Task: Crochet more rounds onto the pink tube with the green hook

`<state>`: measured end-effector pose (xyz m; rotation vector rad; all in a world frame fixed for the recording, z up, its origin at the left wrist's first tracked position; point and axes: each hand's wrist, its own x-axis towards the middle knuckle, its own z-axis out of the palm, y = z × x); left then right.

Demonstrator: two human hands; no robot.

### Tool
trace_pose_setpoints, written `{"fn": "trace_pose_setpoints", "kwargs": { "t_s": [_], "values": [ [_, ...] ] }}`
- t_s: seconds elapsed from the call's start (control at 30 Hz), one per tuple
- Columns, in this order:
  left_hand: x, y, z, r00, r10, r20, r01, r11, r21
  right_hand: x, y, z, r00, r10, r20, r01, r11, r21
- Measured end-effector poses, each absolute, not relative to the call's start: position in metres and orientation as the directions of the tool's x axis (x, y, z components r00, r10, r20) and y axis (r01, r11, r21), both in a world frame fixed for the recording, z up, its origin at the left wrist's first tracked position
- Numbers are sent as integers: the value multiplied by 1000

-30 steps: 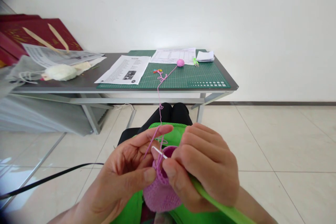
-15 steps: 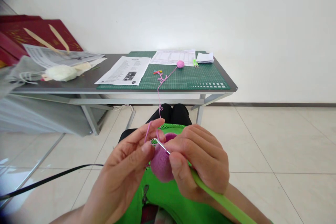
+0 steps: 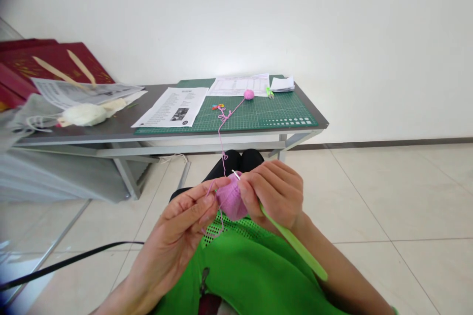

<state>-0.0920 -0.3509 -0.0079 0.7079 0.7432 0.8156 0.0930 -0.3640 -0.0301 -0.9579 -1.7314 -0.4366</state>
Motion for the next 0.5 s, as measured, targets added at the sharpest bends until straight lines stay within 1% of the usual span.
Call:
{"fn": "trace_pose_setpoints", "kwargs": {
  "t_s": [0.07, 0.13, 0.17, 0.23, 0.3, 0.37, 0.43, 0.5],
  "values": [
    [-91, -351, -12, 439, 857, -271, -360, 444, 821, 96, -360, -30, -122, 397, 910, 766, 621, -168],
    [-88, -350, -17, 409, 877, -252, -340, 403, 850, 97, -359, -29, -94, 442, 892, 746, 625, -231],
    [-87, -350, -19, 403, 882, -244, -326, 388, 862, 96, -360, -27, -65, 480, 875, 730, 621, -286],
    [-86, -351, -24, 404, 885, -231, -295, 365, 883, 95, -364, -23, 18, 580, 814, 677, 592, -437],
    [-86, -350, -28, 402, 890, -217, -270, 342, 900, 93, -369, -18, 102, 699, 708, 595, 527, -606],
    [-87, -350, -31, 389, 898, -207, -255, 321, 912, 92, -374, -15, 154, 801, 579, 494, 445, -747],
    [-87, -350, -33, 370, 908, -195, -252, 300, 920, 91, -377, -15, 175, 869, 463, 393, 369, -842],
    [-87, -350, -34, 360, 914, -185, -252, 286, 925, 90, -378, -17, 194, 905, 380, 302, 313, -900]
  ]
}}
